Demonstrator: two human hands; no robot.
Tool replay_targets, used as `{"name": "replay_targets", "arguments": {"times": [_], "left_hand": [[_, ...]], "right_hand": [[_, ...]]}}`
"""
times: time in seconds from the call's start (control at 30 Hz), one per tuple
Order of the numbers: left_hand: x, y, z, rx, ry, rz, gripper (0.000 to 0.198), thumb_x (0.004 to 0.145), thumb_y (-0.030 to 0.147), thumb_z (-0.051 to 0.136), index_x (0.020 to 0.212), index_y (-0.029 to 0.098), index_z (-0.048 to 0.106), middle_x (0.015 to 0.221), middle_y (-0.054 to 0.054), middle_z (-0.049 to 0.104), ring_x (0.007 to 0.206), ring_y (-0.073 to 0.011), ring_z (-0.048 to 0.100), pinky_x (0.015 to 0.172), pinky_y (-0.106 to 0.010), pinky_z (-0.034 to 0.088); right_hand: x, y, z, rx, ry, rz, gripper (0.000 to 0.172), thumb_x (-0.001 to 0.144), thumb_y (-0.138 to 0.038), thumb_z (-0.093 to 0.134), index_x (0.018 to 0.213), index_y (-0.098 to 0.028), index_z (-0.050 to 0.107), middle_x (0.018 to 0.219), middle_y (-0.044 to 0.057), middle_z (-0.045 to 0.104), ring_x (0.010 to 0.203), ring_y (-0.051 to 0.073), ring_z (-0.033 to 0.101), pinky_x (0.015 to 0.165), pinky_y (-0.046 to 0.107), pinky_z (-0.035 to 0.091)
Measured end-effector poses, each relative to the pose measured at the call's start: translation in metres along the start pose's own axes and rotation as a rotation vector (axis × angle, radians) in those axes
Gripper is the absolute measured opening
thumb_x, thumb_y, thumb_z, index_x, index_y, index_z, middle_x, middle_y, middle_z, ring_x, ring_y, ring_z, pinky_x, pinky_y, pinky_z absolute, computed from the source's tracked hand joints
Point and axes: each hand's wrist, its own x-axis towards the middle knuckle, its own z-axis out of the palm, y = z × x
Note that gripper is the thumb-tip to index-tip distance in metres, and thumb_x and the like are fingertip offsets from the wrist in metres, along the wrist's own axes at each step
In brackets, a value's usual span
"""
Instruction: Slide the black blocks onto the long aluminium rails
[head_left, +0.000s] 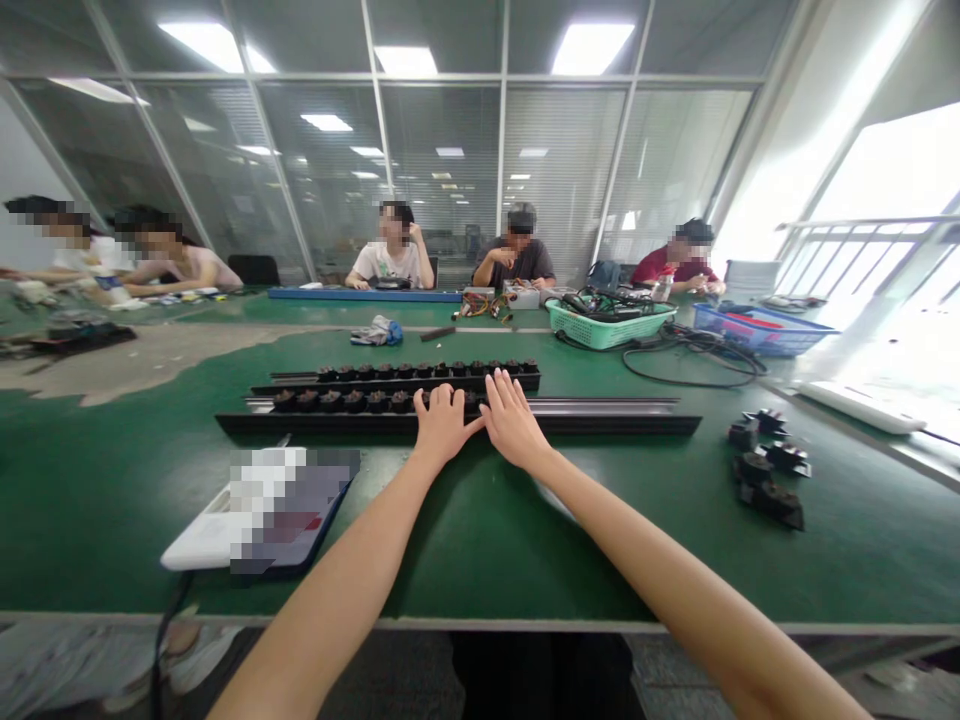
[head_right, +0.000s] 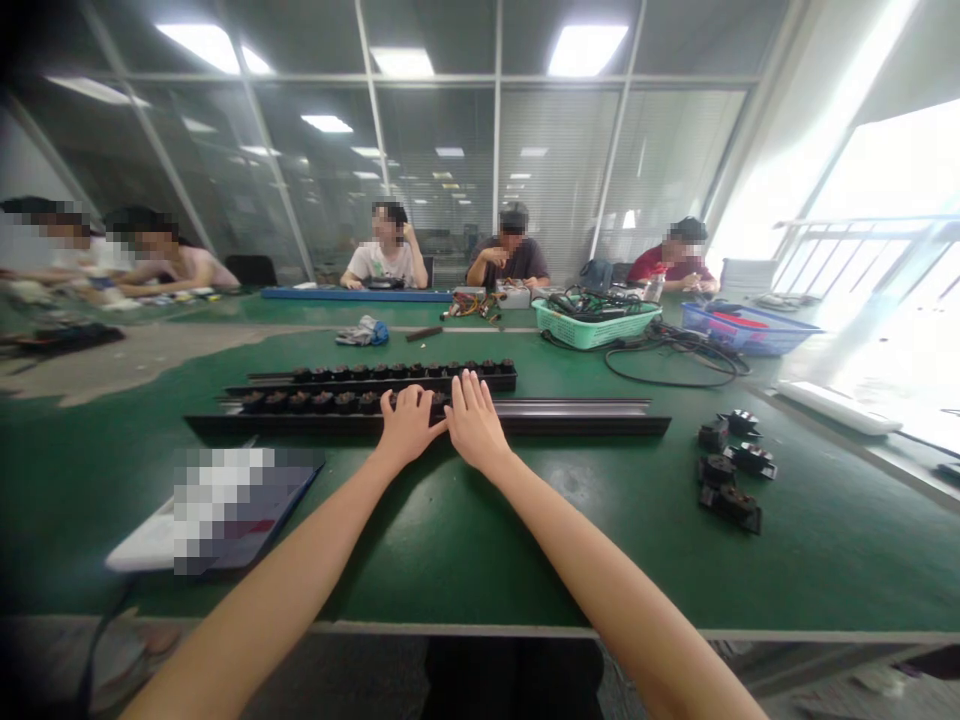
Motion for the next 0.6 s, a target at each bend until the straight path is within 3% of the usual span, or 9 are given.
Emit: {"name": "replay_targets", "arguments": {"times": [0.1, 0.2, 0.37, 0.6], "left_hand": [[-0.001, 0.0, -0.001, 0.019, 0.001, 0.002, 0.047, 0.098, 0.056, 0.046, 0.122, 0.018, 0.062, 0.13, -0.019, 0.059, 0.122, -0.034, 0.053, 0.117, -0.06, 0.024], [-0.002, 0.0, -0.001, 0.02, 0.007, 0.009, 0.047, 0.098, 0.055, 0.046, 0.123, 0.018, 0.061, 0.13, -0.02, 0.059, 0.121, -0.034, 0.054, 0.117, -0.06, 0.024], [-0.003, -0.001, -0.001, 0.02, 0.006, 0.013, 0.047, 0.099, 0.054, 0.045, 0.121, 0.015, 0.061, 0.127, -0.02, 0.059, 0.12, -0.0341, 0.054, 0.117, -0.06, 0.024], [-0.003, -0.002, 0.004, 0.007, 0.023, 0.003, 0.045, 0.098, 0.053, 0.047, 0.122, 0.018, 0.061, 0.128, -0.018, 0.059, 0.119, -0.0331, 0.054, 0.117, -0.06, 0.023]], "right_hand": [[0.02, -0.011, 0.008, 0.047, -0.042, 0.116, 0.049, 0.1, -0.013, 0.034, 0.144, -0.001, 0.053, 0.157, 0.025, 0.044, 0.151, 0.027, 0.035, 0.122, 0.043, 0.032], [0.026, -0.018, 0.012, 0.111, -0.066, 0.247, 0.041, 0.101, -0.014, 0.035, 0.131, -0.011, 0.064, 0.139, 0.018, 0.062, 0.129, 0.023, 0.057, 0.107, 0.035, 0.046], [0.021, -0.022, 0.009, 0.127, -0.04, 0.302, 0.034, 0.103, -0.016, 0.036, 0.117, -0.015, 0.068, 0.124, 0.013, 0.067, 0.113, 0.02, 0.061, 0.091, 0.027, 0.048], [0.025, -0.026, 0.003, 0.138, -0.077, 0.372, 0.032, 0.099, -0.014, 0.04, 0.108, -0.019, 0.07, 0.121, 0.01, 0.066, 0.109, 0.019, 0.061, 0.084, 0.026, 0.046]]}}
